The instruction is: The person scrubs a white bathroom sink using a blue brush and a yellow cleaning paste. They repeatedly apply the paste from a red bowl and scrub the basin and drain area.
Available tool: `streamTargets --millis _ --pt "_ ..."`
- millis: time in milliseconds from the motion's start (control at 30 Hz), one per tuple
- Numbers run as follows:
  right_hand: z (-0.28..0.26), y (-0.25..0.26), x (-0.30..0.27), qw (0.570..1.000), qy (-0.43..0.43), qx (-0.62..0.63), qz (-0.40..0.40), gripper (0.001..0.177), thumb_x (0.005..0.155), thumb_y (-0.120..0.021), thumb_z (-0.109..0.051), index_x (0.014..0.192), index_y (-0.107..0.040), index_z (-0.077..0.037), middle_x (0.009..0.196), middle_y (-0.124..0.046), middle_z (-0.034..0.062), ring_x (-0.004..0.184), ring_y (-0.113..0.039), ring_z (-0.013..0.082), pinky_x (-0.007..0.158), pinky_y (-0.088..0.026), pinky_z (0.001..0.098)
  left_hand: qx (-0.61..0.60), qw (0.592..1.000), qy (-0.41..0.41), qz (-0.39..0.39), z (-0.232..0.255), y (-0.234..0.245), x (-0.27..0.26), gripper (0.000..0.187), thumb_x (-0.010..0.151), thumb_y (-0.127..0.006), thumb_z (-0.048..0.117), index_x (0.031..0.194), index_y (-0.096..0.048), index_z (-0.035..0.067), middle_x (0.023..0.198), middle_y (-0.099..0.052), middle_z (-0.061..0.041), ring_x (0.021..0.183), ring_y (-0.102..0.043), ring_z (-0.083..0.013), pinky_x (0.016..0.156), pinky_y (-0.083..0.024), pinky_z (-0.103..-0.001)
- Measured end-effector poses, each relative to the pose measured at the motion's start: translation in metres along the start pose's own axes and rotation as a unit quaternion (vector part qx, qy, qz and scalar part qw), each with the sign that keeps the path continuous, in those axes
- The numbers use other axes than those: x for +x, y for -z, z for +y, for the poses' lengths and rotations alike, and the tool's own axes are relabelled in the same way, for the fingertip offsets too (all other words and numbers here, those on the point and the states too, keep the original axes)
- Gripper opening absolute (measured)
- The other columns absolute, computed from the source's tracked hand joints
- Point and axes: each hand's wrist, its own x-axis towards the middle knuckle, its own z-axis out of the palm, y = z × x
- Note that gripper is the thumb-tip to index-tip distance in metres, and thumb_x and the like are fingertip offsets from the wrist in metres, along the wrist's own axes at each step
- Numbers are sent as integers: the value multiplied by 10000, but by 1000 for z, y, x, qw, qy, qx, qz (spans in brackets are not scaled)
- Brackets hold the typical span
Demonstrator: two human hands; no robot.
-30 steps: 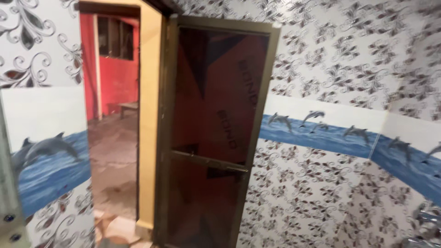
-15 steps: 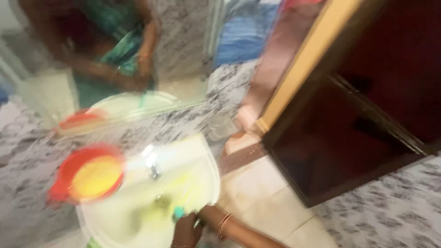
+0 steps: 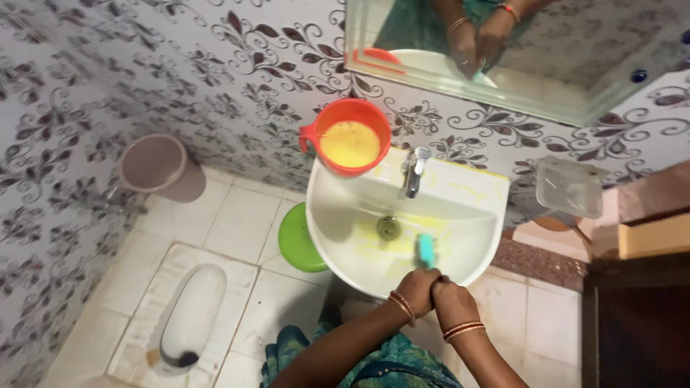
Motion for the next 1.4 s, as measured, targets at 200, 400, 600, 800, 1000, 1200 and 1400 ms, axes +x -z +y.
streamTargets --millis 200,400,600,800,1000,1200,1400 --pt "-24 14 4 954 98 283 0 402 730 -719 37 1122 -734 -52 846 -721 249 805 -720 411 720 -584 465 216 971 99 -12 -1 29 -45 160 806 -693 41 944 -636 -18 894 -701 -238 865 -704 -404 799 -557 -492" --pt "-2 -1 11 985 94 143 -32 262 760 -674 67 997 -738 -24 896 -741 223 865 -723 398 785 -594 455 115 987 103 36 11 11 -33 171 831 -669 9 997 -646 -24 969 -696 -267 926 -675 -462 799 -541 -516" --pt "32 7 -5 997 29 -36 -60 249 756 -695 44 1004 -697 39 988 -709 236 875 -742 372 755 -627 430 -68 993 -2 94 38 -29 -1 279 799 -720 70 1058 -666 -19 967 -697 -263 918 -679 -465 794 -549 -493" --pt "52 -7 19 964 147 216 -38 326 753 -730 24 1056 -775 -85 895 -755 185 812 -753 347 715 -606 417 249 960 124 21 11 -29 -18 173 866 -664 75 1027 -635 18 964 -705 -194 916 -700 -362 911 -509 -487" --pt "20 -19 51 933 124 338 -17 388 777 -810 -100 1159 -749 -89 845 -738 208 675 -720 342 643 -560 398 430 889 125 98 0 -3 -20 220 821 -659 180 991 -649 40 924 -686 -152 914 -690 -323 932 -460 -516" --pt "92 -21 54 876 363 311 67 347 766 -806 -149 1108 -765 -103 865 -765 162 658 -717 145 622 -549 352 326 938 78 88 -1 -49 -9 191 832 -623 85 1018 -661 60 962 -699 -172 904 -692 -351 875 -499 -487" --pt "113 19 50 955 145 219 -140 396 749 -851 -120 1139 -822 -181 638 -611 214 533 -420 186 541 -426 372 272 956 95 57 10 -64 2 146 899 -588 72 1038 -602 29 943 -695 -168 874 -686 -342 787 -531 -458"
